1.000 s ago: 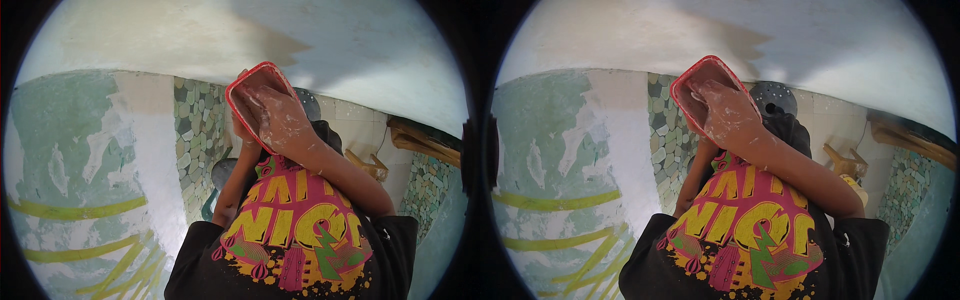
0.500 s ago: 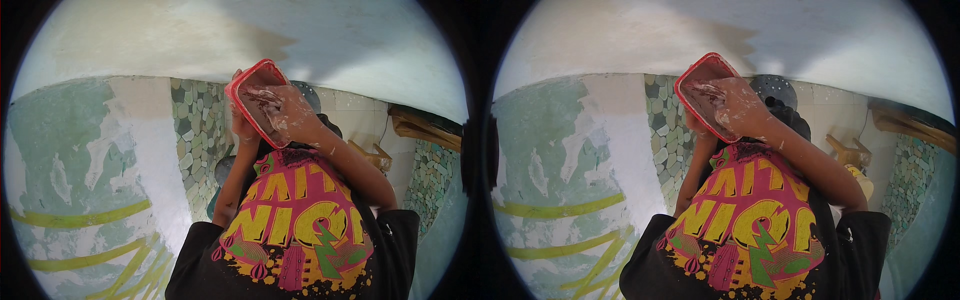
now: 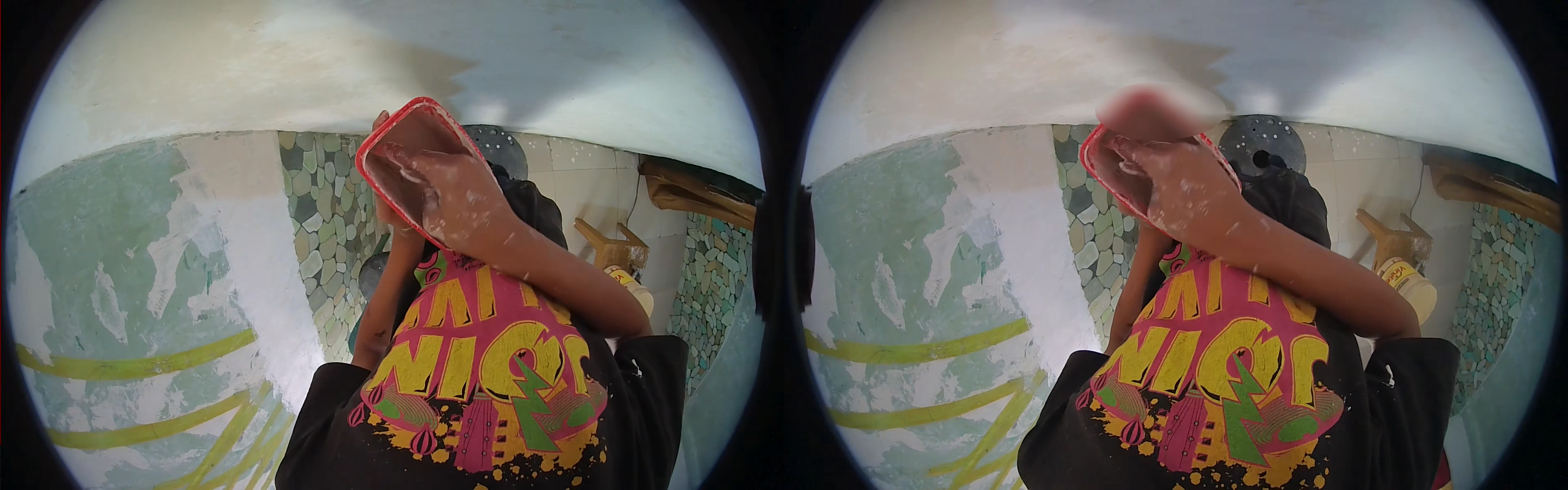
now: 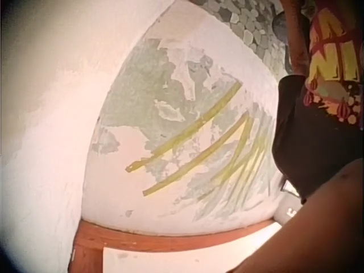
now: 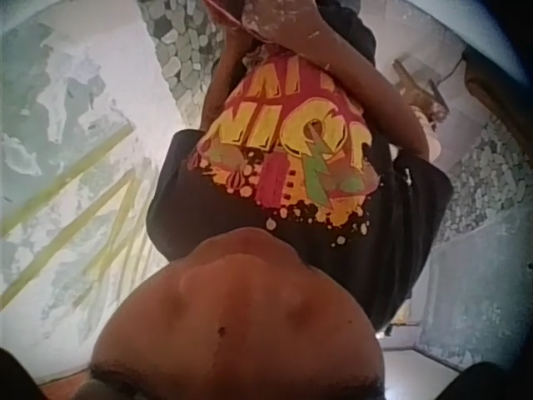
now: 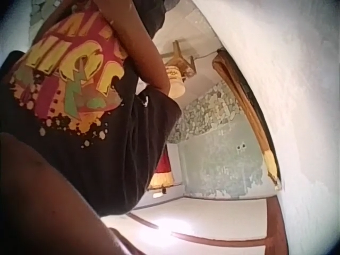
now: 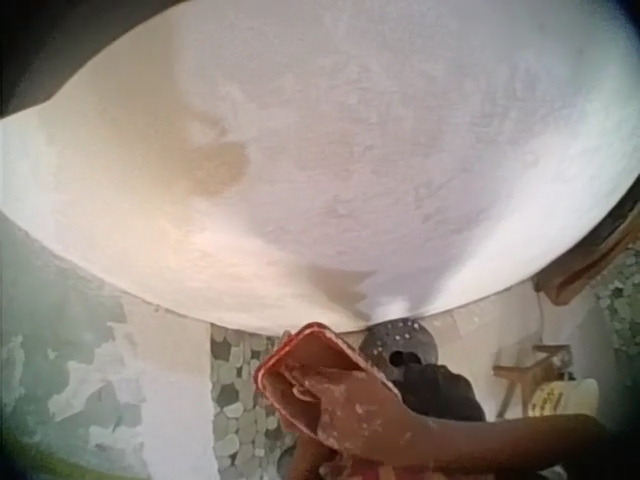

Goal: Applying putty to a wall surface to fill cracks or smooth it, followed by cleaning the scraper in a bucket of water.

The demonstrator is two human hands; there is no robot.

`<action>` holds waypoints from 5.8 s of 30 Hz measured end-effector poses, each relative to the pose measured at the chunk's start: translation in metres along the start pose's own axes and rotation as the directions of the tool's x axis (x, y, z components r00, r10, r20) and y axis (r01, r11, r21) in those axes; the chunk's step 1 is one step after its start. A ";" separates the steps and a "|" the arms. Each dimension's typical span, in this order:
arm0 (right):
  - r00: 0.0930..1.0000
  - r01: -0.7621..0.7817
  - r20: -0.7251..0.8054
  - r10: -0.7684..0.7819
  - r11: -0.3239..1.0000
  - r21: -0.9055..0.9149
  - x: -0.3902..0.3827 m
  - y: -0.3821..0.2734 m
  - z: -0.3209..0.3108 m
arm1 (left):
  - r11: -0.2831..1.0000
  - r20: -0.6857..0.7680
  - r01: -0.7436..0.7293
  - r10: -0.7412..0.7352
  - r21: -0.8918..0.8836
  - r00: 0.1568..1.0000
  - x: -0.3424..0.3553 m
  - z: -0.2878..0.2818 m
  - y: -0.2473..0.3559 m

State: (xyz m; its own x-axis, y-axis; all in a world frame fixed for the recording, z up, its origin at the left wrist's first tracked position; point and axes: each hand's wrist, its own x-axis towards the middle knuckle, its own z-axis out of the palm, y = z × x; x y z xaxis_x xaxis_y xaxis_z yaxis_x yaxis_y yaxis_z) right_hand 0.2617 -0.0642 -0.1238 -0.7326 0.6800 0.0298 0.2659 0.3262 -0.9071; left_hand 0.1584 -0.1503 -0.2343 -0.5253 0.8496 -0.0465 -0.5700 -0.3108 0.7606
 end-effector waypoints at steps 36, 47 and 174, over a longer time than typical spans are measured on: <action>0.997 -0.074 0.041 0.071 0.994 0.075 0.004 0.002 -0.009 | 0.997 0.073 -0.073 0.072 0.011 0.995 0.017 0.007 0.012; 0.972 -0.156 -0.143 0.184 0.970 0.188 0.011 -0.043 -0.043 | 0.997 0.054 -0.068 0.069 -0.034 0.996 0.032 -0.006 0.016; 0.530 0.690 -0.668 -0.522 0.723 -0.018 0.096 -0.051 0.145 | 0.689 0.285 0.386 -0.263 -0.613 0.922 0.049 -0.468 0.013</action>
State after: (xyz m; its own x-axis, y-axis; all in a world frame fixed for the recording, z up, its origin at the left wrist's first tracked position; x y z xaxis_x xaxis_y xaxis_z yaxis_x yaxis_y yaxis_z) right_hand 0.0871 -0.1103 -0.1354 -0.1080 0.6288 0.7701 -0.3022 0.7171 -0.6280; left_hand -0.1706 -0.3117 -0.5292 -0.1540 0.9864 -0.0582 -0.9831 -0.1471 0.1086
